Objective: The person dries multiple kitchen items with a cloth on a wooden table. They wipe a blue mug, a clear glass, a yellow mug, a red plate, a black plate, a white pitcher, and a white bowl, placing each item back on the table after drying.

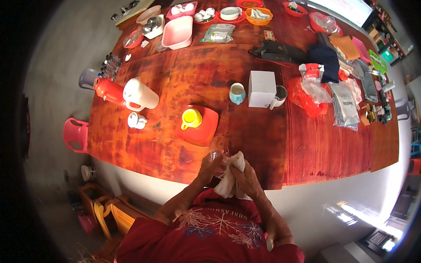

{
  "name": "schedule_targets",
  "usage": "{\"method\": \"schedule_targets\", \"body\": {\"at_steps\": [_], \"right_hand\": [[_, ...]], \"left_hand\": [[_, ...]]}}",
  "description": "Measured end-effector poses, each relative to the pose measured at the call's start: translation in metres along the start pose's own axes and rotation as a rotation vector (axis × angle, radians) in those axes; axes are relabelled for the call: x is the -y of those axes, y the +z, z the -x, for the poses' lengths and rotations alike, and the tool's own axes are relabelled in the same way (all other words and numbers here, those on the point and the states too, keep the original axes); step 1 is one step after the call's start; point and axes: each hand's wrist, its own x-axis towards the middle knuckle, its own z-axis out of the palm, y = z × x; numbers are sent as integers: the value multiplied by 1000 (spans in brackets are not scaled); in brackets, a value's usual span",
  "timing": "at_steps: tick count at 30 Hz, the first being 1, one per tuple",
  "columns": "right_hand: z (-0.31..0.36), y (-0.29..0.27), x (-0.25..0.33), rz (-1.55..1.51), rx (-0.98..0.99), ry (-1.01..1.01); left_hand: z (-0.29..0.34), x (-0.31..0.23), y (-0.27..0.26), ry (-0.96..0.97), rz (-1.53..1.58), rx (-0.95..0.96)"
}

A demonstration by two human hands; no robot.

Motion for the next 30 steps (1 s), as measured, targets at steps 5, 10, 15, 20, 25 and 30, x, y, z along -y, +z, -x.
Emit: {"method": "schedule_targets", "body": {"at_steps": [5,10,15,20,25,30], "right_hand": [[2,-30,24,-226,109,260],[-2,-69,-1,-370,25,386],[-19,-94,-16,-493,-6,451],[-36,-109,8,-333,-56,500],[-46,-122,13,-124,-30,342],[-60,-129,-6,-455,-153,536]], "left_hand": [[-47,36,-10,-328,476,-41],[-92,14,2,-113,513,-58],[-187,29,-14,203,-257,-614],[-266,16,-29,386,-231,-870],[-319,13,-31,452,-107,-935],[-341,-3,-14,322,-220,-1066]]}}
